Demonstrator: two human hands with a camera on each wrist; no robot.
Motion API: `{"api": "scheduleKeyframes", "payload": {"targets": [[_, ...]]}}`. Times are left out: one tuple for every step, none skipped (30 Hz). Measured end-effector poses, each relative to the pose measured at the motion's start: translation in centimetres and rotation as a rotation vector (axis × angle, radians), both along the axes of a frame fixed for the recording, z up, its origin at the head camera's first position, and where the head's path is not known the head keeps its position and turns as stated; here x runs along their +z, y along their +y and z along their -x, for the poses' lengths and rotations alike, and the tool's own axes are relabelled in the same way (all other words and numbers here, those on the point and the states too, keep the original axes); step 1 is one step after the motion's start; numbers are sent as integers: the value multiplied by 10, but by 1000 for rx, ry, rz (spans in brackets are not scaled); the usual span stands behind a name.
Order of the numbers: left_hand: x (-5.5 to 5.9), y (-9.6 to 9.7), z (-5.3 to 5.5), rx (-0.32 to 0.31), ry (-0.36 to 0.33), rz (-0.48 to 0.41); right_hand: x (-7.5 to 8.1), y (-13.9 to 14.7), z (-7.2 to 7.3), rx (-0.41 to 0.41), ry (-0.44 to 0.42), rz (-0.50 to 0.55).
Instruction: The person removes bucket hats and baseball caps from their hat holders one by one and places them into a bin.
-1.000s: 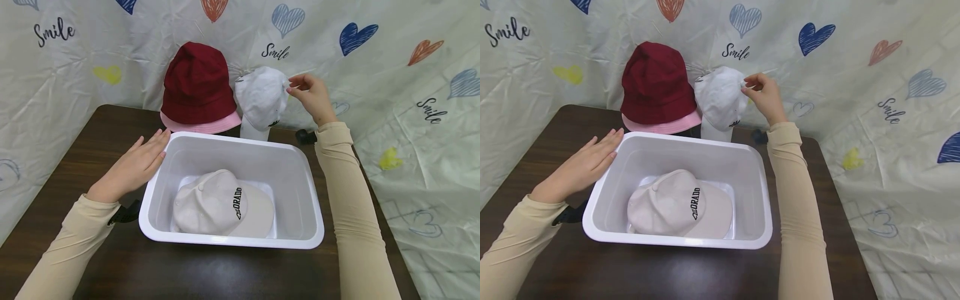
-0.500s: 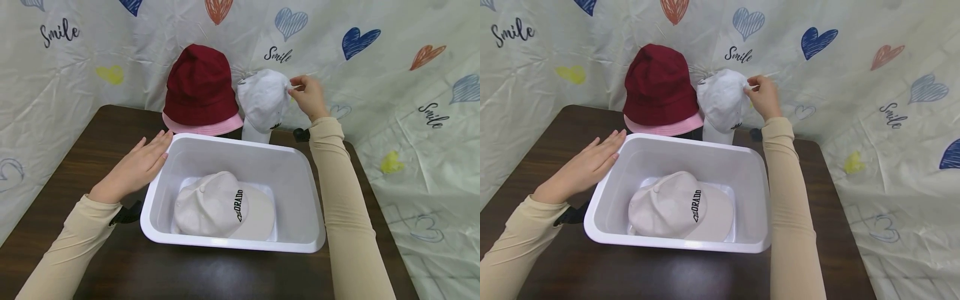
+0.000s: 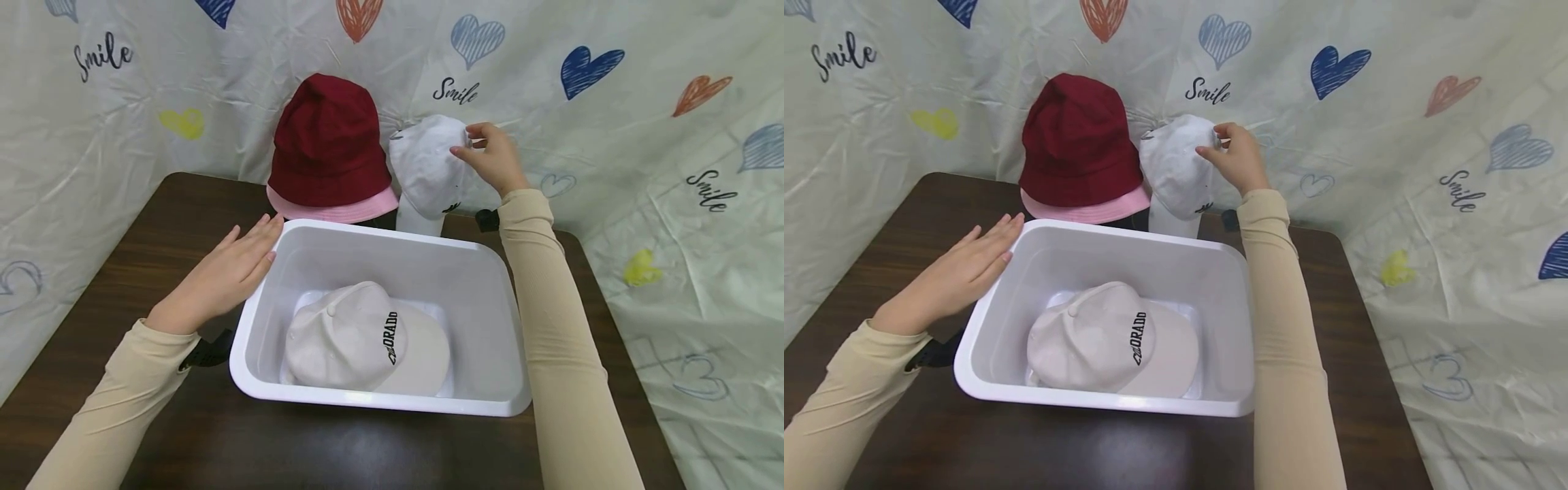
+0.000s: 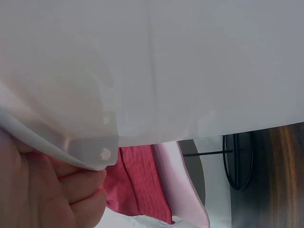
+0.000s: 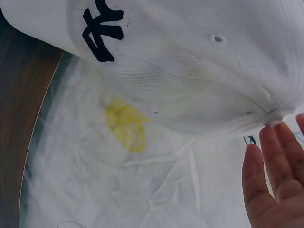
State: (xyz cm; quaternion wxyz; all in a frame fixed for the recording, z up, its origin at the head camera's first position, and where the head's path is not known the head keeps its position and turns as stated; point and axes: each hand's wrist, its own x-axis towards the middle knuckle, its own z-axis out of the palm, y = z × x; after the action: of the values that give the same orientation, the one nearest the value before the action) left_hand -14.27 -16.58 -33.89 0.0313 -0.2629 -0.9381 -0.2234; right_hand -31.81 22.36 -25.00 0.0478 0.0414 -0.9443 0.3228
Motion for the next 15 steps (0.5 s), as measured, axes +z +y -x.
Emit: {"api": "scheduleKeyframes", "payload": {"targets": [[0, 0, 0, 1, -1, 1, 0, -1, 1, 6, -1, -5], [1, 0, 0, 1, -2, 2, 0, -1, 1, 10, 0, -11], [1, 0, 0, -1, -2, 4, -1, -2, 2, 14, 4, -15], [0, 0, 0, -4, -4, 4, -1, -2, 2, 11, 5, -21], [1, 0, 0, -6, -6, 5, -2, -2, 3, 10, 8, -27], [1, 0, 0, -10, -10, 5, -3, -2, 4, 8, 13, -34], [2, 0, 0, -11, -13, 5, -4, -2, 4, 6, 16, -39], [2, 0, 0, -13, -16, 5, -4, -2, 5, 3, 20, -45], [2, 0, 0, -13, -17, 5, -5, -2, 5, 2, 27, -51], [2, 0, 0, -13, -19, 6, -5, -2, 6, 0, 32, -58], [2, 0, 0, -13, -18, 6, -6, -3, 6, -2, 39, -63], [2, 0, 0, -11, -17, 5, -6, -3, 6, -5, 46, -66], [2, 0, 0, -9, -16, 6, -6, -3, 6, -8, 51, -70], [2, 0, 0, -7, -17, 6, -7, -3, 6, -9, 59, -70], [2, 0, 0, -3, -16, 6, -7, -4, 7, -8, 66, -71]]}}
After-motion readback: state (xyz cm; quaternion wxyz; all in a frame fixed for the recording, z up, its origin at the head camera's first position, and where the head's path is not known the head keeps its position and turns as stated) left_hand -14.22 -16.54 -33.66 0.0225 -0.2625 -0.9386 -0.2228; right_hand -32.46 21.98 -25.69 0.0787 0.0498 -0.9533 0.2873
